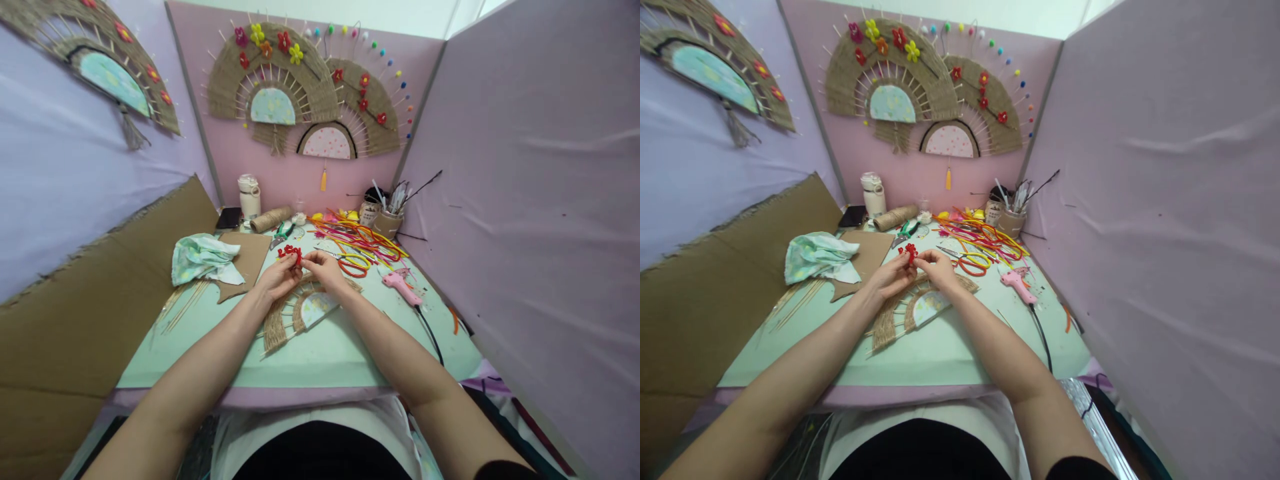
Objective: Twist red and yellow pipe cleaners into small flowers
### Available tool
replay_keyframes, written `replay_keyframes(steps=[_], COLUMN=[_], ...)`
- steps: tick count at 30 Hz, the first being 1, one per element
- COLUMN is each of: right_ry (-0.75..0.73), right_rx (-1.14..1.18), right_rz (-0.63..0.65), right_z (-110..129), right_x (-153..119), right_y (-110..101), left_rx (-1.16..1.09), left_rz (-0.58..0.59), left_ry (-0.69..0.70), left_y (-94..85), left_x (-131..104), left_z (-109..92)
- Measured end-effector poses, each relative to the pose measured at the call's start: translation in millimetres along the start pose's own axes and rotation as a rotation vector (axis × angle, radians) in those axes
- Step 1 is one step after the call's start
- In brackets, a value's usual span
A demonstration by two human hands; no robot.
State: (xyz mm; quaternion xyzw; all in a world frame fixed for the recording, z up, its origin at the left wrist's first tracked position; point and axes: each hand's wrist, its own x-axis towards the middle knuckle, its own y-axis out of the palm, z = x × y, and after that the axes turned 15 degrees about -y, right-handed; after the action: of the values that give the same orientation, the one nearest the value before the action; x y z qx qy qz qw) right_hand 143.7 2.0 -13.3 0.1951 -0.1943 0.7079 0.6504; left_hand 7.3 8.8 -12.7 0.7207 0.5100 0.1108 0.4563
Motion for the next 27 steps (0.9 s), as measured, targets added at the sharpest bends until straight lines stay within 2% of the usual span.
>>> replay_keyframes(steps=[4,10,16,23,27], right_ry=[0.011,0.04,0.047,-0.086,-0.241], right_rx=[0.069,0.088,0.044,-0.108,-0.317], right_rz=[-0.041,0.076,0.114,0.151,0.14], right_z=[-1.8,-4.3,-6.4,-8.2,-7.3], right_x=[1.8,2.4,3.0,3.8,1.0], right_y=[-0.2,-5.0,-7.1,-7.9,-7.9], left_rx=[0.022,0.095,0.167,0.177,0.115], left_rz=[0.003,-0.047,-0.083,-0.074,-0.085], left_ry=[0.006,0.013,0.035,-0.007,-0.066], left_y=[-1.3,-0.8,0.2,-0.7,1.5], left_x=[1.2,2.0,0.9,-0.5,-2.1], left_z=[-0.5,0.4,-0.1,-6.2,-8.6])
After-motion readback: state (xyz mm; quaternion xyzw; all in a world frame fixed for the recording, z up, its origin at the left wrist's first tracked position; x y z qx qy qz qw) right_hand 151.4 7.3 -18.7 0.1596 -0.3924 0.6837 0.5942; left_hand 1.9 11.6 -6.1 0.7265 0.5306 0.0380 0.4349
